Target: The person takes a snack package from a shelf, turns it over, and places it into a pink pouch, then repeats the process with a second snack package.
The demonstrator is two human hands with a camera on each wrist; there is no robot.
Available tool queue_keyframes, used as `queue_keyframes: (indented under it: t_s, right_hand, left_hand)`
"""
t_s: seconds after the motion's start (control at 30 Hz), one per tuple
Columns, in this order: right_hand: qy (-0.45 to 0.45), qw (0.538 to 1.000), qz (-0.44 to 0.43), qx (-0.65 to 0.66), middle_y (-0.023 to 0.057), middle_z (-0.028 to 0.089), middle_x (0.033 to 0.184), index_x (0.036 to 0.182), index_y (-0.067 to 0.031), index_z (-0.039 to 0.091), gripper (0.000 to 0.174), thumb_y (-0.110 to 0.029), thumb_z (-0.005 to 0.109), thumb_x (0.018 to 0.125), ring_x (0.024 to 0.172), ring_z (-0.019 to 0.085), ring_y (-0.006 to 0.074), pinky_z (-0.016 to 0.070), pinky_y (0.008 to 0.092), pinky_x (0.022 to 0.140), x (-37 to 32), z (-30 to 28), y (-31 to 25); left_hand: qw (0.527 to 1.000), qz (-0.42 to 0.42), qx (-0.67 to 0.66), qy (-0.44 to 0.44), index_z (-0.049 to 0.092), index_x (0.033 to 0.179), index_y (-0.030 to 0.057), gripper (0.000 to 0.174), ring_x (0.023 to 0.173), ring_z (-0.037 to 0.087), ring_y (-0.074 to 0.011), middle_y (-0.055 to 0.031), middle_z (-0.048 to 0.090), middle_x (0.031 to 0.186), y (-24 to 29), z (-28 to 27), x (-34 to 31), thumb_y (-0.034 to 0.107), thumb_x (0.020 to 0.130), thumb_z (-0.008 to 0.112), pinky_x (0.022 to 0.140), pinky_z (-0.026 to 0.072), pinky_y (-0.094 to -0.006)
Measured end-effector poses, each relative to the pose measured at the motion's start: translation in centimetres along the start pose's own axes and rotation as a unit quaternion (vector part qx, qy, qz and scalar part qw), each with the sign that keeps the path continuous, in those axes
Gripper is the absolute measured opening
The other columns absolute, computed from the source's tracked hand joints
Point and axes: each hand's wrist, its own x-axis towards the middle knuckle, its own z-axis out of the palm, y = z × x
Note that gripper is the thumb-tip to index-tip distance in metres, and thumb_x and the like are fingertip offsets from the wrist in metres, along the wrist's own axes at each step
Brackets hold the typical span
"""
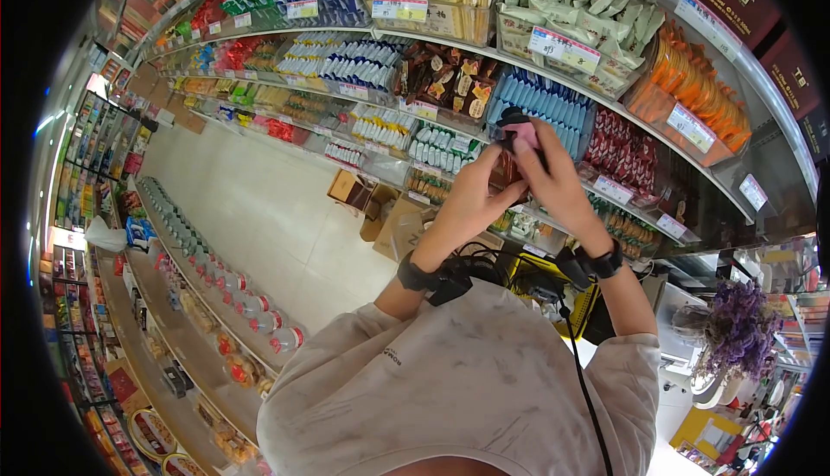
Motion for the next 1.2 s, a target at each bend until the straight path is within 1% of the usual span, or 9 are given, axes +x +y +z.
queue_keyframes:
  t_s: [0.03,0.17,0.3,0.53,0.67,0.83,0.93,1.03,1.2]
  right_hand:
    - [-0.042,0.983,0.103,0.148,0.0075,0.060,0.124,0.138,0.0008,0.049,0.042,-0.024,0.056,0.104,0.113,0.061,0.0183,0.0479,0.0309,0.098,0.1,-0.9,-0.3]
    - [0.132,0.843,0.175,0.492,0.0053,0.062,0.122,0.135,0.0020,0.052,0.041,-0.024,0.058,0.104,0.116,0.055,0.0080,0.0423,0.0220,0.098,0.2,-0.4,-1.3]
    - [0.081,0.961,0.083,0.250,0.0075,0.063,0.114,0.130,0.0024,0.054,0.039,-0.023,0.062,0.102,0.105,0.057,0.0078,0.0465,0.0224,0.089,-1.1,0.8,-1.8]
    - [0.159,0.980,0.018,0.122,-0.0025,0.059,0.080,0.121,0.0021,0.057,0.028,-0.019,0.060,0.103,0.065,0.047,0.0028,0.0394,0.0220,0.054,-1.4,1.6,-2.7]
    - [0.125,0.981,0.032,0.145,0.0000,0.062,0.085,0.124,0.0031,0.057,0.027,-0.012,0.056,0.103,0.069,0.051,0.0039,0.0430,0.0221,0.059,-2.6,1.6,-2.5]
    - [0.100,0.985,-0.141,-0.010,0.0135,0.063,0.125,0.134,0.0028,0.056,0.035,-0.015,0.049,0.105,0.112,0.059,0.0219,0.0433,0.0340,0.102,-1.9,0.9,-4.2]
    - [0.029,0.983,0.053,0.174,0.0162,0.059,0.133,0.135,0.0024,0.055,0.035,-0.016,0.046,0.107,0.117,0.058,0.0254,0.0416,0.0334,0.105,-1.6,0.2,-4.0]
    - [0.072,0.991,0.024,0.108,0.0114,0.063,0.119,0.132,0.0024,0.056,0.039,-0.027,0.046,0.109,0.108,0.058,0.0167,0.0433,0.0298,0.099,-2.0,0.4,3.1]
    - [-0.021,0.915,0.243,0.321,0.0060,0.067,0.091,0.117,0.0006,0.063,0.043,-0.039,0.059,0.103,0.078,0.064,0.0105,0.0515,0.0244,0.070,-2.3,-1.3,-1.0]
  left_hand:
    - [0.999,0.010,-0.033,-0.001,0.051,0.131,-0.0028,0.047,0.089,0.070,-0.0163,-0.0095,0.067,0.105,1.2,-0.3,-0.1,0.004,0.090,0.072,0.074,0.0572,-0.0308]
    - [0.992,0.042,-0.102,0.060,0.051,0.131,-0.0009,0.050,0.093,0.068,-0.0146,-0.0070,0.063,0.102,0.5,-0.9,0.4,0.006,0.088,0.076,0.074,0.0577,-0.0280]
    - [0.976,0.058,-0.114,0.176,0.051,0.135,0.0015,0.057,0.092,0.067,-0.0169,-0.0077,0.062,0.101,2.0,-0.5,0.4,0.005,0.085,0.078,0.076,0.0573,-0.0295]
    - [0.950,0.191,0.162,0.188,0.053,0.139,-0.0018,0.062,0.104,0.065,-0.0269,-0.0157,0.062,0.116,1.8,0.5,0.4,0.005,0.083,0.079,0.092,0.0513,-0.0360]
    - [0.969,0.161,0.137,0.127,0.052,0.140,-0.0034,0.065,0.111,0.065,-0.0300,-0.0220,0.064,0.120,1.7,-0.5,0.6,0.002,0.081,0.077,0.096,0.0491,-0.0352]
    - [0.994,0.082,-0.015,0.065,0.047,0.143,-0.0040,0.071,0.116,0.064,-0.0230,-0.0165,0.065,0.126,1.5,-0.5,-0.2,-0.004,0.076,0.074,0.101,0.0490,-0.0347]
    - [0.991,0.111,-0.059,0.046,0.047,0.142,-0.0040,0.069,0.115,0.063,-0.0171,-0.0117,0.065,0.126,1.4,0.2,-0.1,-0.007,0.079,0.075,0.100,0.0507,-0.0328]
    - [0.989,0.126,-0.072,0.032,0.048,0.140,-0.0030,0.061,0.112,0.063,-0.0149,-0.0120,0.064,0.124,2.2,0.5,-0.2,-0.008,0.085,0.074,0.100,0.0508,-0.0329]
    - [0.972,0.161,-0.166,0.051,0.052,0.134,-0.0053,0.054,0.108,0.064,-0.0156,-0.0080,0.061,0.119,3.2,-0.9,0.2,-0.006,0.085,0.075,0.087,0.0556,-0.0295]
